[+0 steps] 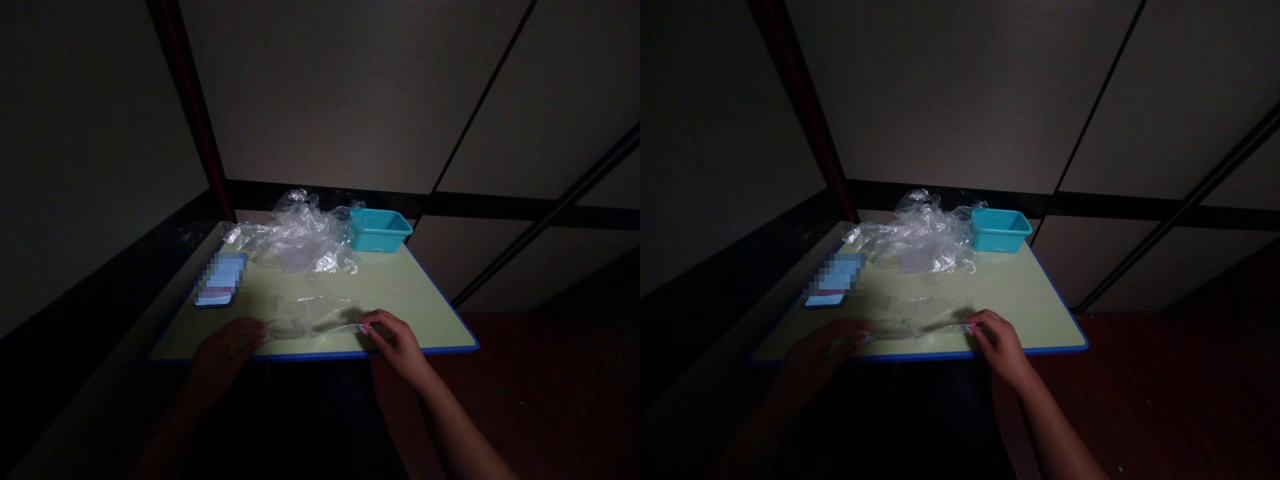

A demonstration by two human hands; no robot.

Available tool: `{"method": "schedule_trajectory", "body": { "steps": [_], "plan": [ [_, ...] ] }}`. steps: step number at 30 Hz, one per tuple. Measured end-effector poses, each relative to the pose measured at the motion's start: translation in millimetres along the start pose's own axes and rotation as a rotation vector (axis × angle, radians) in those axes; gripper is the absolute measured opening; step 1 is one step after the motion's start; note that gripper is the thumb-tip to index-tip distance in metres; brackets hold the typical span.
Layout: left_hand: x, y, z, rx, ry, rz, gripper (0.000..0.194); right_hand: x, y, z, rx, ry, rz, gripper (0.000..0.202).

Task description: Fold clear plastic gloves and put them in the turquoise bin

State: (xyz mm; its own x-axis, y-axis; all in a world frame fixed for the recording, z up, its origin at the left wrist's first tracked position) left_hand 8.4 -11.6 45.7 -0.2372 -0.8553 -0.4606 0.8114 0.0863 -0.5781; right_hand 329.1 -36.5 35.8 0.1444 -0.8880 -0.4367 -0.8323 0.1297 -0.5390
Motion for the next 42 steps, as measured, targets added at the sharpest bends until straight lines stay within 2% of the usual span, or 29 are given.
{"method": "schedule_trajectory", "body": {
  "steps": [4,6,9,14,23,26,30,34,36,38,42],
  "plan": [
    [-14.0,3.6,-10.7,0.105,-0.253,0.051,0.04,-12.5,2.7,11.1,-0.128,0.126,-0.051,0.01],
    [-20.2,5.7,-15.5,0.137,-0.317,0.081,0.041,-18.3,5.7,15.9,-0.174,0.159,-0.077,0.013],
    [-29.1,9.3,-21.6,0.134,-0.343,0.092,0.036,-25.8,10.2,21.3,-0.183,0.179,-0.115,0.017],
    [-44.8,17.3,-27.0,0.133,-0.28,0.067,0.027,-35.5,12.4,25.8,-0.11,0.176,-0.095,0.016],
    [-67.0,27.9,-28.5,0.007,-0.286,-0.01,0.033,-46.3,13.2,31.2,0.092,0.171,-0.045,0.014],
    [-69.4,31.4,-27.6,-0.129,-0.178,-0.009,0.039,-49.9,15.4,29.4,0.18,0.16,-0.054,0.016],
    [-59.6,34.5,-13.5,-0.405,0.053,0.12,0.039,-52.6,19.1,26.5,0.231,0.145,-0.078,0.02],
    [-40.9,46.4,5.4,-0.529,0.195,0.107,0.03,-52.5,21.7,27.1,0.257,0.137,-0.09,0.018],
    [-33.2,51.5,8.8,-0.565,0.207,0.066,0.029,-51.4,21.8,28.0,0.257,0.142,-0.082,0.017],
    [-27.7,52.4,4.3,-0.594,0.163,0.039,0.032,-50.0,21.1,27.5,0.245,0.137,-0.07,0.015],
    [-20.3,39.6,-16.9,-0.573,0.058,0.068,0.033,-46.6,17.2,23.8,0.189,0.113,-0.038,0.02]
  ]
}}
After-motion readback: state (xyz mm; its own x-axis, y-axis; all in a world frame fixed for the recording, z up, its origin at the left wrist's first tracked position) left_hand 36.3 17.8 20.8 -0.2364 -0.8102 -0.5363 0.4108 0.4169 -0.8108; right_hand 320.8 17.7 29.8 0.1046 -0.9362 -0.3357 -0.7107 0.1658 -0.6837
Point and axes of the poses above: each hand's wrist, its own x-axis away from the middle knuckle, its own y-axis out of the palm, z = x × y, the point moved 5 cm from there along -x, towards the middle knuckle
